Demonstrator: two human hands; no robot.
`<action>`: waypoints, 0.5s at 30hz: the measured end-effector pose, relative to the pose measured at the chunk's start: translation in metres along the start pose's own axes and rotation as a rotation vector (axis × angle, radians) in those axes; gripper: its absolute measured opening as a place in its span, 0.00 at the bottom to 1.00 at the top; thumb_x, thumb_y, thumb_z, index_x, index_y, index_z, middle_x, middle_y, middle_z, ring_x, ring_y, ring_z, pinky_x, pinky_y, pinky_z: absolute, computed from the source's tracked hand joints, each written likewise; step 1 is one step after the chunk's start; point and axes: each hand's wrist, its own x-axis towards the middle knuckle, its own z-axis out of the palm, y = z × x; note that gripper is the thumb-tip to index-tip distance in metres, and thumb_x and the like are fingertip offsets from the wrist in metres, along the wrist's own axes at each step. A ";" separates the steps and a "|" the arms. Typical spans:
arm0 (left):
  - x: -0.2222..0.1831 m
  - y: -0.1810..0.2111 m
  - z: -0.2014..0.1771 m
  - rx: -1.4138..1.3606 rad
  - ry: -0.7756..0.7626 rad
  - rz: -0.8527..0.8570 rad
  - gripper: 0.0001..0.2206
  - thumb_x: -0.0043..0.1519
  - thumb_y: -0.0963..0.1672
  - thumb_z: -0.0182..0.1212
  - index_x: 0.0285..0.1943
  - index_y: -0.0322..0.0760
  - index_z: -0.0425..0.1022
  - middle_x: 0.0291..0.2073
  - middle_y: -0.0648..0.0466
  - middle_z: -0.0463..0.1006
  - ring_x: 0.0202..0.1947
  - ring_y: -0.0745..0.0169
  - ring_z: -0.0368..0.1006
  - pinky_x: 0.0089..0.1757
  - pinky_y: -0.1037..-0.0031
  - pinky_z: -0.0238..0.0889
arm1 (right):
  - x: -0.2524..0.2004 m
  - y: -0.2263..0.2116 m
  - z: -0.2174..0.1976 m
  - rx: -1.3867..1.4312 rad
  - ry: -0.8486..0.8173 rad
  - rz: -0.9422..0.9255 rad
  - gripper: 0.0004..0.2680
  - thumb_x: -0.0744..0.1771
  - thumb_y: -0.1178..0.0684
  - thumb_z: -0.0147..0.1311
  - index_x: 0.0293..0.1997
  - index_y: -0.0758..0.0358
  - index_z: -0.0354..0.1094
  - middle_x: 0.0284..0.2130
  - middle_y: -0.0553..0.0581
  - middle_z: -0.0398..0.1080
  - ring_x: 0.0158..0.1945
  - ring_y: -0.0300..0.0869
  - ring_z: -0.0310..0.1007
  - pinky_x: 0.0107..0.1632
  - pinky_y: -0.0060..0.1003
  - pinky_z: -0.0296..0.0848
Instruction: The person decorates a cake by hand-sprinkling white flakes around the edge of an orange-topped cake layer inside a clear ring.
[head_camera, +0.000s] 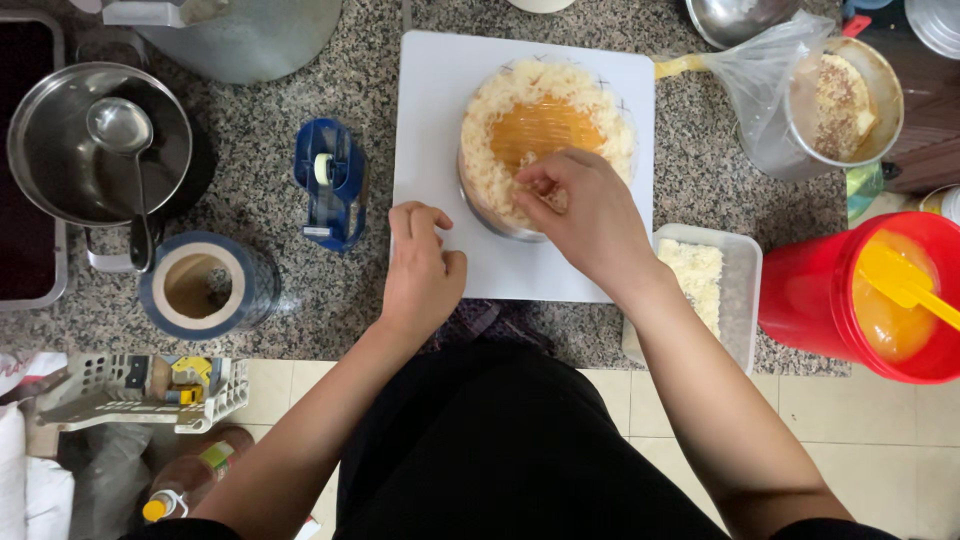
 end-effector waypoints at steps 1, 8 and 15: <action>0.000 0.000 0.000 -0.001 -0.001 0.002 0.18 0.53 0.33 0.55 0.52 0.31 0.62 0.52 0.40 0.61 0.39 0.45 0.70 0.43 0.64 0.69 | -0.001 0.001 -0.001 -0.013 0.005 -0.001 0.07 0.65 0.53 0.64 0.42 0.65 0.76 0.32 0.57 0.73 0.40 0.48 0.74 0.43 0.40 0.72; -0.007 0.001 0.008 -0.099 -0.184 -0.245 0.15 0.55 0.35 0.56 0.50 0.31 0.61 0.52 0.40 0.60 0.31 0.48 0.74 0.38 0.63 0.70 | -0.003 0.014 -0.018 -0.119 0.110 0.098 0.09 0.65 0.54 0.63 0.47 0.65 0.76 0.35 0.60 0.71 0.40 0.50 0.73 0.45 0.43 0.71; 0.007 0.021 -0.003 -0.131 -0.050 -0.145 0.13 0.58 0.35 0.59 0.50 0.30 0.62 0.47 0.43 0.64 0.33 0.55 0.68 0.35 0.70 0.67 | -0.001 0.008 -0.006 -0.146 0.027 -0.084 0.09 0.63 0.51 0.67 0.40 0.65 0.77 0.35 0.60 0.71 0.44 0.54 0.70 0.48 0.47 0.69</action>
